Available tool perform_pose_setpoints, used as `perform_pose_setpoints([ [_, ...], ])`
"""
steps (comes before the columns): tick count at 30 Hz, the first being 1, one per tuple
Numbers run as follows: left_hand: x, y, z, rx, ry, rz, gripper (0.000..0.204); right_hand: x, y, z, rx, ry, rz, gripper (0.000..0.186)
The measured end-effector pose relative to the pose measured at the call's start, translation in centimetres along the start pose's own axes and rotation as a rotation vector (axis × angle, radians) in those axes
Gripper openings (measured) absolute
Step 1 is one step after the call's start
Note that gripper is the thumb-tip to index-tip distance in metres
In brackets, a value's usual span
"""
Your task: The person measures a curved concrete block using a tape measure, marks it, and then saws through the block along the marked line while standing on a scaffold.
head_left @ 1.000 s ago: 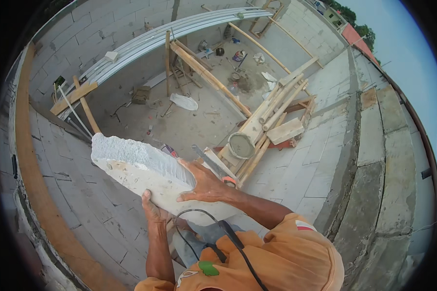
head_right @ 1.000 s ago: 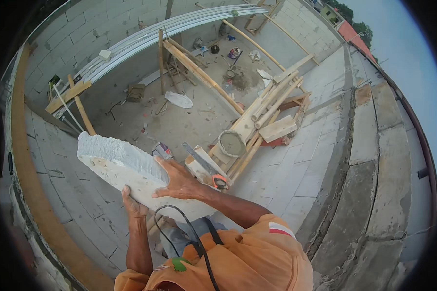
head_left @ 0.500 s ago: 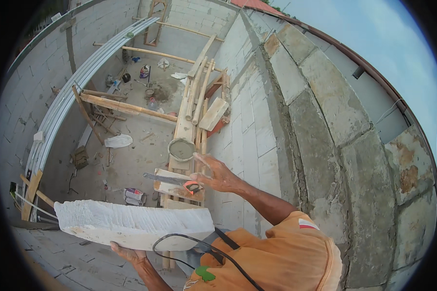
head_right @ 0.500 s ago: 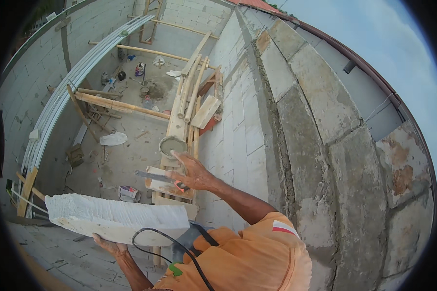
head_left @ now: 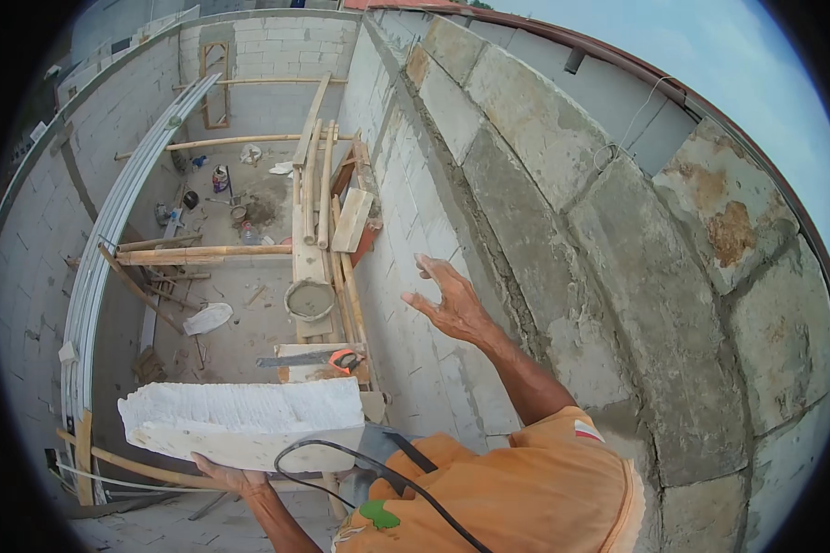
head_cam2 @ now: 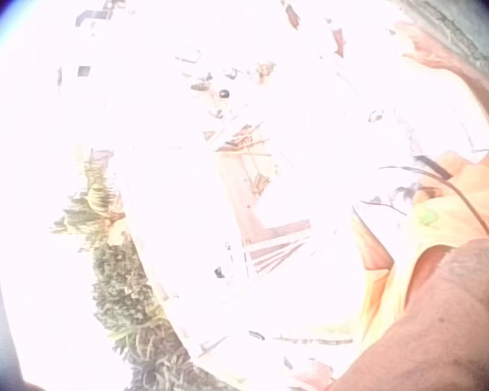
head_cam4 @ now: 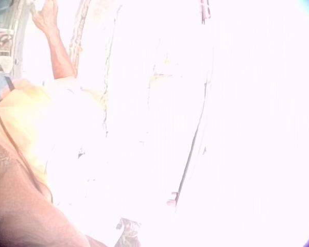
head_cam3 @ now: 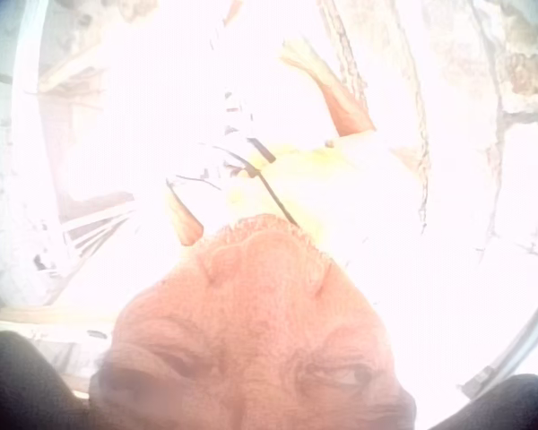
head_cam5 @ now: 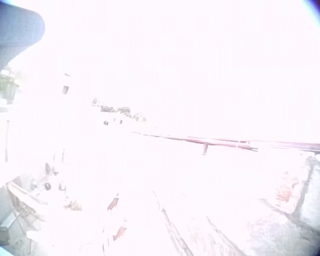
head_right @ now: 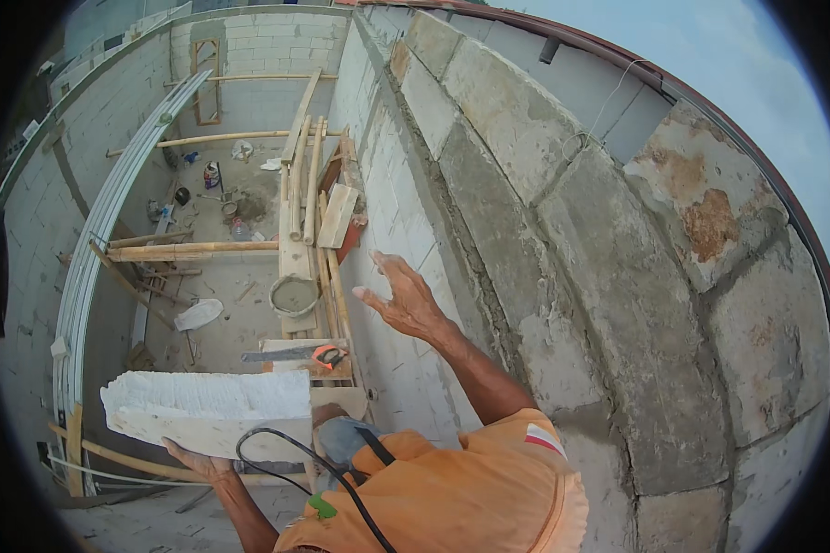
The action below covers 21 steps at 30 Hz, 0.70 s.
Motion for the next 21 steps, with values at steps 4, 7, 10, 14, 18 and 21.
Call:
perform_pose_setpoints([
  [4,1.7,-0.4,5.7,0.073,-0.008,-0.091,0.077,-0.7,-3.2,-9.4,-0.43,-0.265,-0.031,0.061],
  [7,2.7,0.0,6.7,0.144,-0.028,-0.155,0.077,-0.9,-6.9,-14.9,-0.586,-0.418,0.041,0.057],
  [10,3.5,-1.2,9.3,0.163,-0.023,-0.183,0.078,-1.1,-10.1,-17.8,-0.741,-0.515,0.098,0.053],
  [14,5.6,-1.4,10.8,0.207,-0.009,-0.255,0.079,-1.6,-13.8,-19.4,-0.845,-0.713,0.095,0.051],
  [18,9.1,-1.5,13.0,0.259,0.056,-0.257,0.075,-2.2,-16.2,-21.1,-0.856,-0.951,0.116,0.051],
  [21,10.6,-0.9,14.1,0.229,0.158,-0.179,0.072,-2.8,-17.3,-22.6,-0.844,-1.058,0.056,0.052],
])
Point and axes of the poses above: each hand's wrist, its own y-axis towards the middle knuckle, its own z-axis out of the palm, x = y × z, the point moved 1 cm from there along y, towards the middle knuckle, and after that the axes turned 3 degrees about x, right-handed, at the moved point
